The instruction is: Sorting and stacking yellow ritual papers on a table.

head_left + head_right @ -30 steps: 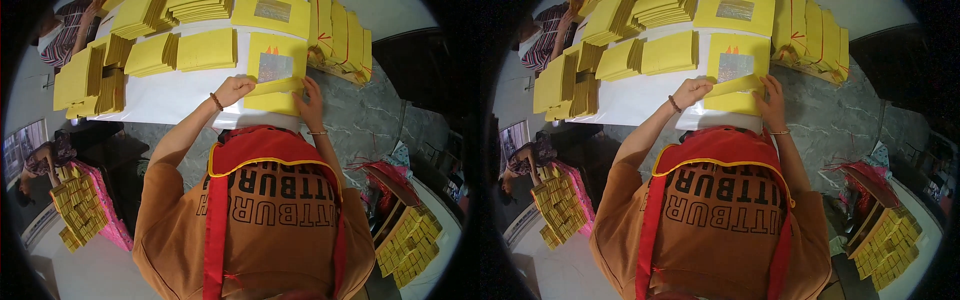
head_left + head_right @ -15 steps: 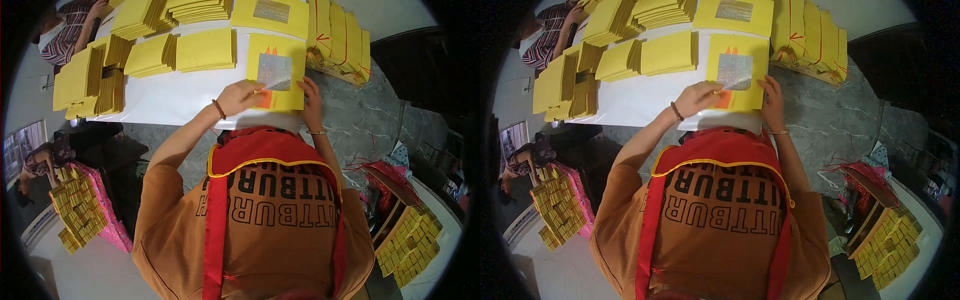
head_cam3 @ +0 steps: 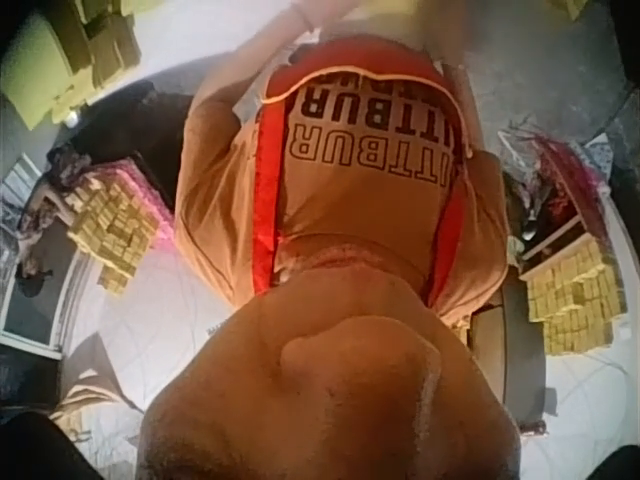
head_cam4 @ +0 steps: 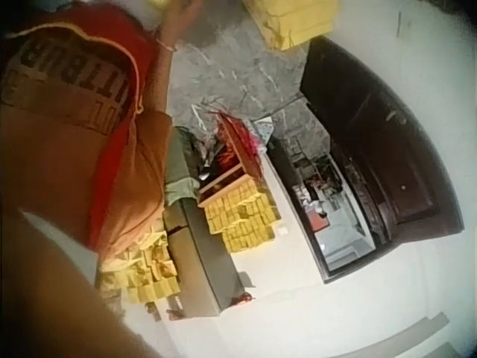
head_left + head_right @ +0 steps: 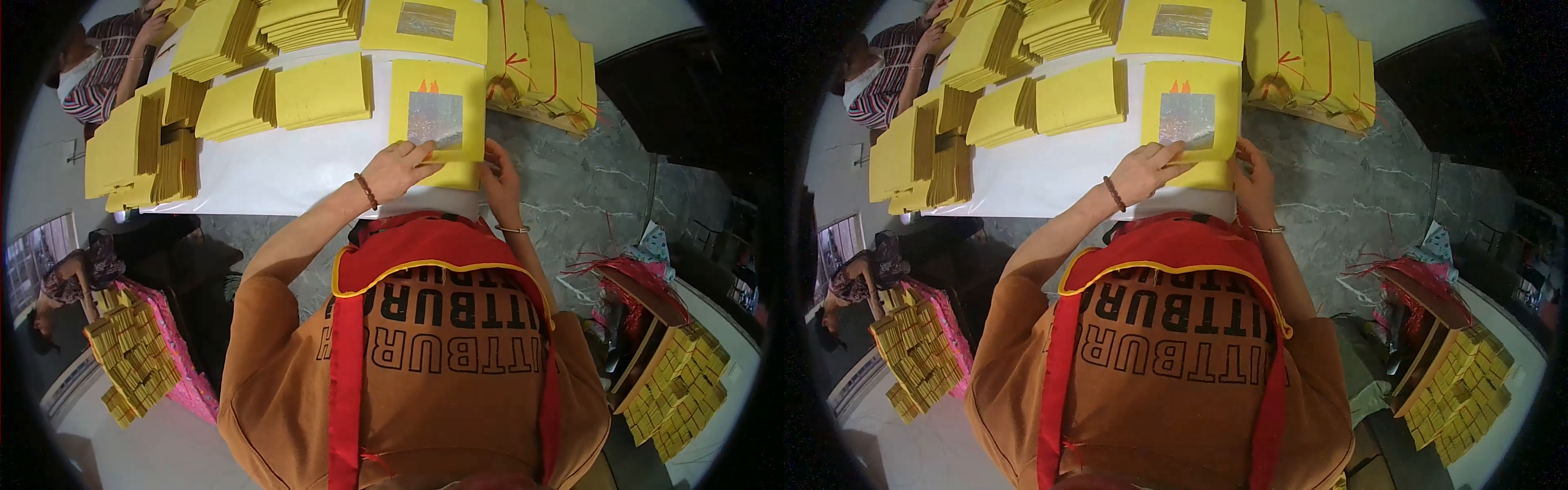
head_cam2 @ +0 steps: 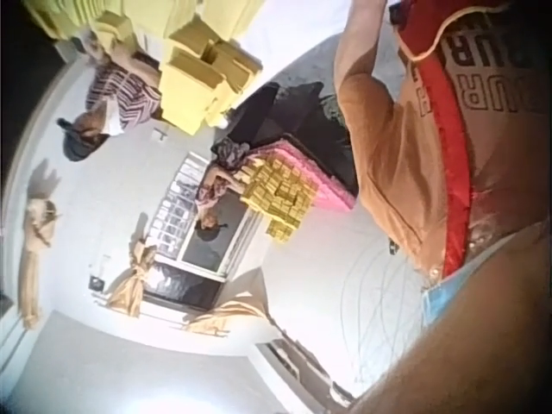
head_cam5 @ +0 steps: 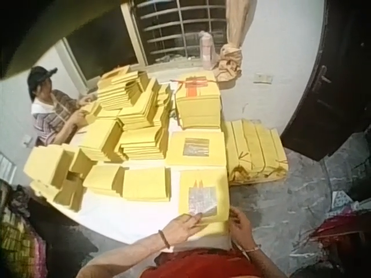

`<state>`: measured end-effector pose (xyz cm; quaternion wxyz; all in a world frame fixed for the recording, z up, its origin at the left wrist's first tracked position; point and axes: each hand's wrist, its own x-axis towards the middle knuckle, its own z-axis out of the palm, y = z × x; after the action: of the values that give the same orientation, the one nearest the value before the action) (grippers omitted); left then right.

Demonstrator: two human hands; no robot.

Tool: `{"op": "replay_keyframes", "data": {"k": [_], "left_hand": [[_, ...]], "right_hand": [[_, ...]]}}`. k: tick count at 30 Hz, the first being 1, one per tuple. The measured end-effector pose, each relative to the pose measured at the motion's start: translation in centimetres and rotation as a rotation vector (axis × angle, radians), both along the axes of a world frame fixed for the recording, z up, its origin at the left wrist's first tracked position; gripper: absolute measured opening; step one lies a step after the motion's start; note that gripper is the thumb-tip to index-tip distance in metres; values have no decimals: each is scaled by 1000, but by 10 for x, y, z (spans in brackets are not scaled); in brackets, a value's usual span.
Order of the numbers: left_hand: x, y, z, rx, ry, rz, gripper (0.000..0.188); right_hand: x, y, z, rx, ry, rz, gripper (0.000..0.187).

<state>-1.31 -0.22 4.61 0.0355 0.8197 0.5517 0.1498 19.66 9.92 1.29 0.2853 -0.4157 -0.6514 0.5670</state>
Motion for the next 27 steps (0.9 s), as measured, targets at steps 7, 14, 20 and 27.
{"op": "replay_keyframes", "data": {"k": [7,14,20,27], "left_hand": [[7,-4,7,-18,-1,12,31],[-6,2,2,-22,-259,20,34],[-16,7,16,-358,-607,238,27],[-25,10,9,-488,-753,331,21]], "right_hand": [[-4,-7,12,-142,145,-39,34],[-5,-3,19,-327,214,-215,30],[-3,-4,11,-224,121,-185,25],[-5,-2,8,-249,138,-168,22]]}}
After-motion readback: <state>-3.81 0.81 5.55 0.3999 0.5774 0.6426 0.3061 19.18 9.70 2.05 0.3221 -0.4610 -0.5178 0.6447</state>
